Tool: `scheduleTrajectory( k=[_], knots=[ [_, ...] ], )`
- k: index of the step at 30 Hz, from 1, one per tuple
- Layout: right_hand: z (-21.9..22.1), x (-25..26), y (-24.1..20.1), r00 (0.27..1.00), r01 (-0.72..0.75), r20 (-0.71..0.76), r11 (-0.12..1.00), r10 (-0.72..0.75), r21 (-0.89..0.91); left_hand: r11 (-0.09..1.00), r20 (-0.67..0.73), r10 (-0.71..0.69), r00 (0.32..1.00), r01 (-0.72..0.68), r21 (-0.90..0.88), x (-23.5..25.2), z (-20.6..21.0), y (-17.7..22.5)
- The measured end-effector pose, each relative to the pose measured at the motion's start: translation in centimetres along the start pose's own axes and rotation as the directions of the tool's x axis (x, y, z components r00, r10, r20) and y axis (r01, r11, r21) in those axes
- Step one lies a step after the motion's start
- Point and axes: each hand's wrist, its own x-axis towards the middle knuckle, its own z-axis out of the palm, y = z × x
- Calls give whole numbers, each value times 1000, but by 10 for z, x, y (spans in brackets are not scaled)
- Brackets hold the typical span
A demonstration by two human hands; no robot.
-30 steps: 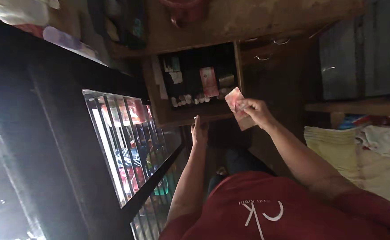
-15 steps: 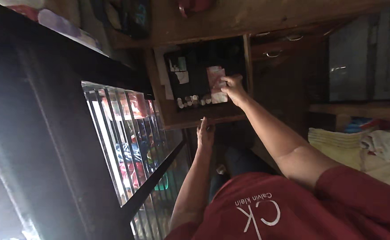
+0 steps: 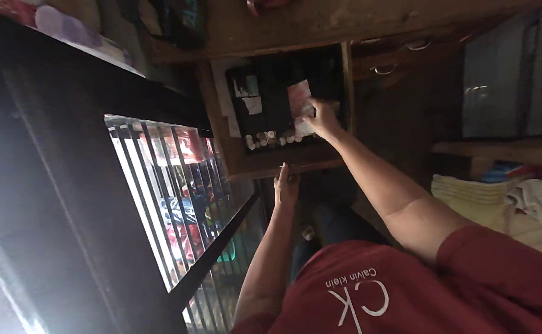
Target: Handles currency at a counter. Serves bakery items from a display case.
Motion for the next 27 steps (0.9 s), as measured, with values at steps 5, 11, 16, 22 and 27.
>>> scheduleTrajectory(
  k=[5,11,16,22,27],
  knots=[
    [-1,-27,-6,987,159,22,964,-158,-211,999,2,-7,1000,7,-39,0,2,1],
    [10,-24,13,933,340,294,775,-207,-533,998,-7,2,1000,-3,-66,1,4,-1],
    [10,-9,7,923,361,340,708,-179,-607,998,-32,-10,999,8,-65,2,3,-1],
    [7,10,5,916,392,319,704,-241,-593,996,-8,0,1000,-1,-86,0,5,0],
    [-30,9,10,950,306,121,781,-288,-544,994,-39,-11,999,7,-108,-1,8,3]
  ],
)
